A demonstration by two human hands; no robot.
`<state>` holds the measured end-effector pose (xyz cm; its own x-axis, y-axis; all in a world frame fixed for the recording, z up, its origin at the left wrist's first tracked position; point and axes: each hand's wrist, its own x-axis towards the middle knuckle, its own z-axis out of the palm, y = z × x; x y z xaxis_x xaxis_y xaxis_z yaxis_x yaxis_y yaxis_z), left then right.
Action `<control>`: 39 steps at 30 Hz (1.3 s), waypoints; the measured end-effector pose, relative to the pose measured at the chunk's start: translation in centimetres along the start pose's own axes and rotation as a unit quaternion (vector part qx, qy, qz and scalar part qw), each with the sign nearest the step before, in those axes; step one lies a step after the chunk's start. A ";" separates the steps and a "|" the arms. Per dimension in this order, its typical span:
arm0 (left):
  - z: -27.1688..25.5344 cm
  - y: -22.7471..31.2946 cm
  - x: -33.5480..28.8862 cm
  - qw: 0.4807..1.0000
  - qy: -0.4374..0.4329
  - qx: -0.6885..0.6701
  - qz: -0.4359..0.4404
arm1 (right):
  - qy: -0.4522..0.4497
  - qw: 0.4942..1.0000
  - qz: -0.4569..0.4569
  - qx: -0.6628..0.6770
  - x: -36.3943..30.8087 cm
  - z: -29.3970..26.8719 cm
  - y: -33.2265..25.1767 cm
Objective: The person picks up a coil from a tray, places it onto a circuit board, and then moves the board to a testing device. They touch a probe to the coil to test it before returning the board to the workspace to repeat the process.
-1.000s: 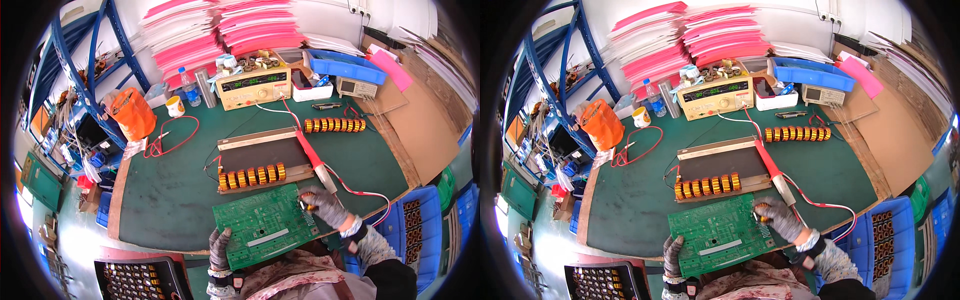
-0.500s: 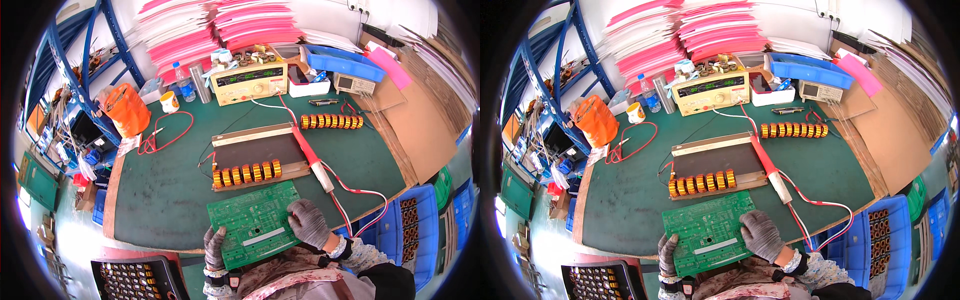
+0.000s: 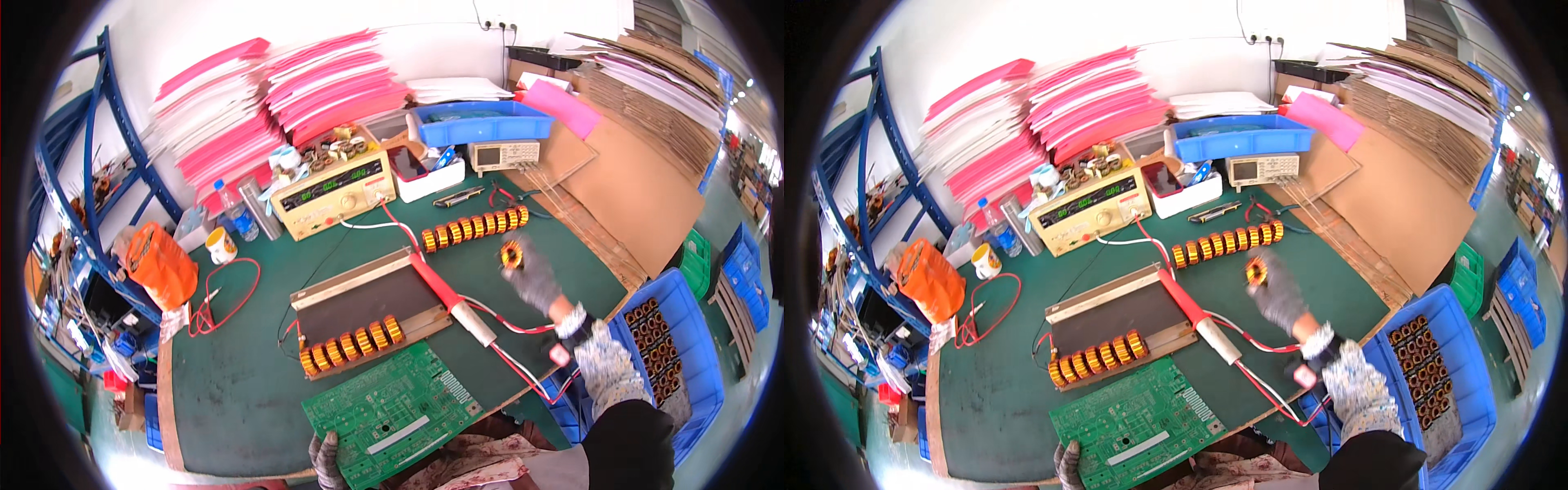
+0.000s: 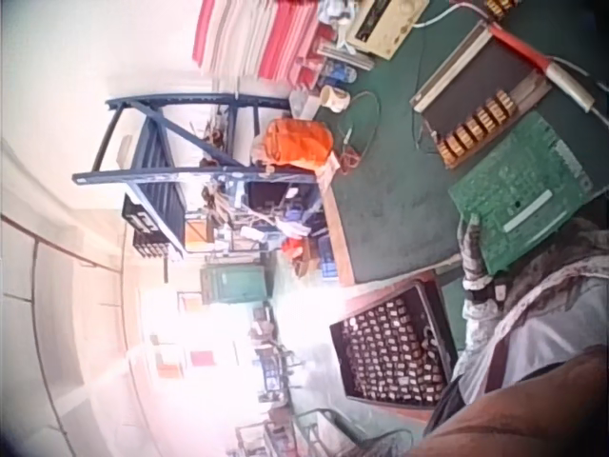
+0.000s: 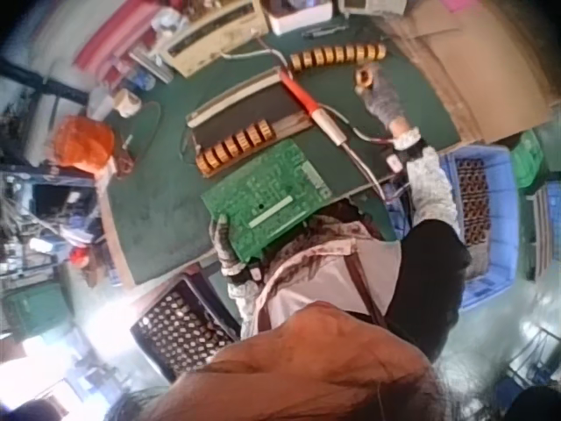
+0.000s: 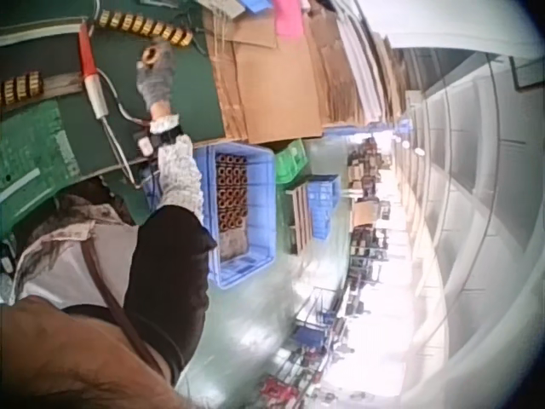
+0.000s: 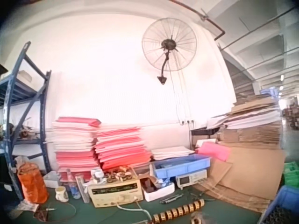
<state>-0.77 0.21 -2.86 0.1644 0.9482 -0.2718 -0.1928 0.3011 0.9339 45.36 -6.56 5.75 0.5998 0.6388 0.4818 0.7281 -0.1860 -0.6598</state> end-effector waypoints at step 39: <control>3.0 2.1 -1.0 0.991 -0.081 -0.110 0.012 | -0.292 0.942 -0.159 0.046 -5.2 11.0 -7.7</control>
<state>1.53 -0.46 0.03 0.3065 0.9320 -0.1936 -0.4014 0.3110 0.8615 32.99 -0.27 2.02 0.0522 0.9582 0.2812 0.7925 0.1316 -0.5955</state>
